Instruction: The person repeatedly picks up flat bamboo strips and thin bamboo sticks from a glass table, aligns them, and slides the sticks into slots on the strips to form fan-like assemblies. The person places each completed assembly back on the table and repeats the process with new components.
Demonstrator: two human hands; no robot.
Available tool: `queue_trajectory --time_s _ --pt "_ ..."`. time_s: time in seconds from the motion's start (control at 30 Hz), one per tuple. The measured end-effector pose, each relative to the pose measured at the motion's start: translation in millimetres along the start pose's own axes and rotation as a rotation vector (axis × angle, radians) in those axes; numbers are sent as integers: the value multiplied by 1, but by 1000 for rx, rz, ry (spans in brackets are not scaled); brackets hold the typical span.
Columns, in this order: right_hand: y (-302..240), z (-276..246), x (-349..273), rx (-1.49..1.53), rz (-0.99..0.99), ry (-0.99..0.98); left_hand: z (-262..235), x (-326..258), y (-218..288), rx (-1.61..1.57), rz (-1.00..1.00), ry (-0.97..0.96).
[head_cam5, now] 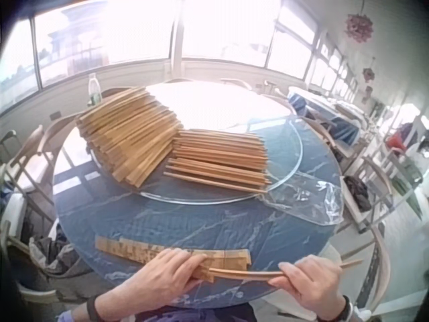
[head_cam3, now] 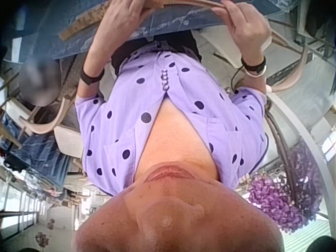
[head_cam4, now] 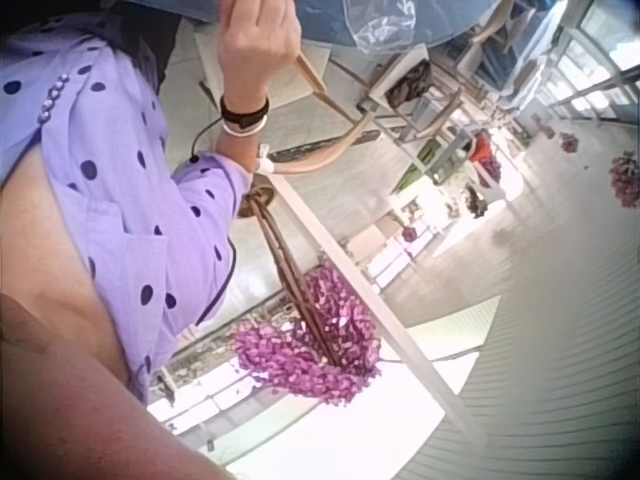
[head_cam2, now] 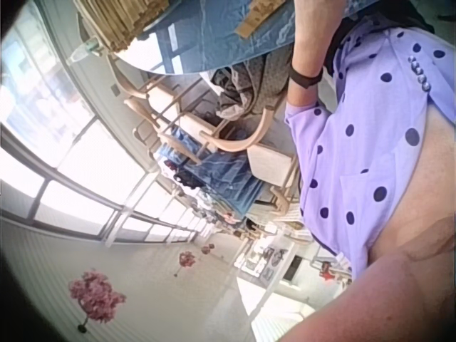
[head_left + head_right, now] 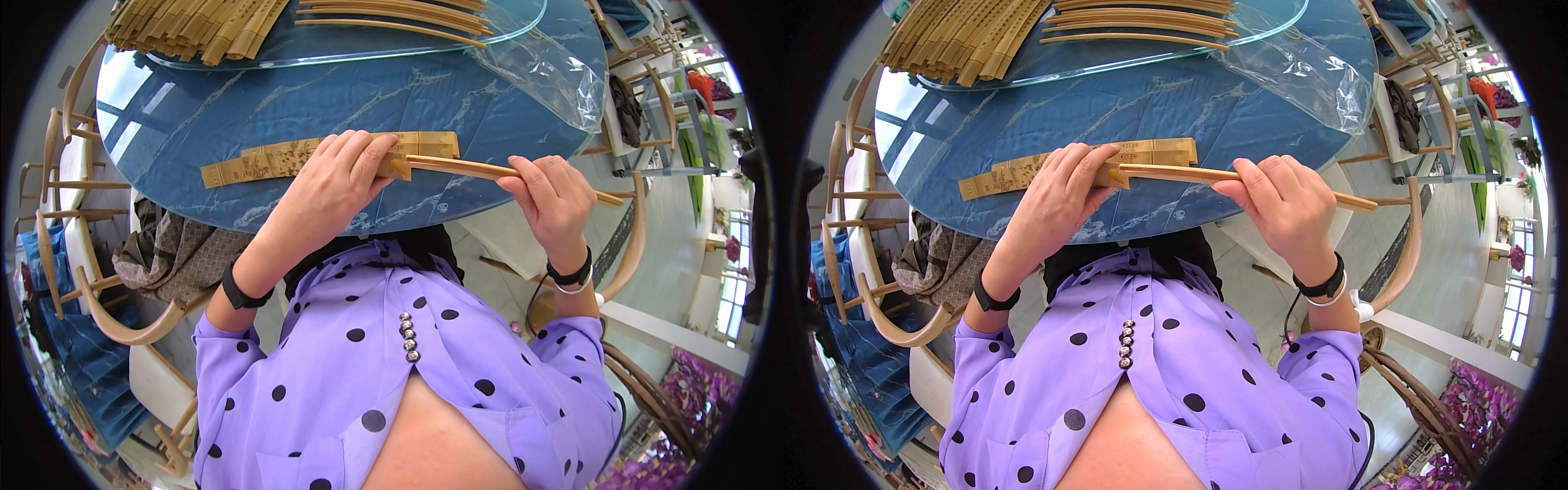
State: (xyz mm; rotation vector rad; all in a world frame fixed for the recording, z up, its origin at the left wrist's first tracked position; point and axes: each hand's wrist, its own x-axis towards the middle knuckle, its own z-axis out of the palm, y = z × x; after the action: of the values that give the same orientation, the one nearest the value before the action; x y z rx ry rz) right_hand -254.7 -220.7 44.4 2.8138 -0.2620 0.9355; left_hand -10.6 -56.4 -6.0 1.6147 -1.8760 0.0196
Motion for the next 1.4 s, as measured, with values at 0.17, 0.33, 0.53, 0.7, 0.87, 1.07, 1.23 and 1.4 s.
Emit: queue_trajectory --time_s 0.17,0.33,0.53,0.7,0.87,1.07,1.23,1.4 --pt "-6 0 0 1 -17 -43 -1 1 1 -14 -16 -10" --pt "-7 1 2 37 33 -143 -1 1 2 -10 -14 -12" --pt "-16 8 2 131 86 -184 3 0 1 38 8 -60" --pt "-26 17 -2 194 288 -157 -10 -11 15 70 -129 313" --pt "-59 34 5 212 340 -77 6 -28 28 -1073 -765 395" --pt "-93 47 7 277 335 -61 13 -28 25 -1154 -801 594" --pt "-103 49 4 315 352 -85 17 -25 30 -1153 -825 678" --pt "-106 50 2 259 342 -99 19 -21 35 -1133 -844 617"
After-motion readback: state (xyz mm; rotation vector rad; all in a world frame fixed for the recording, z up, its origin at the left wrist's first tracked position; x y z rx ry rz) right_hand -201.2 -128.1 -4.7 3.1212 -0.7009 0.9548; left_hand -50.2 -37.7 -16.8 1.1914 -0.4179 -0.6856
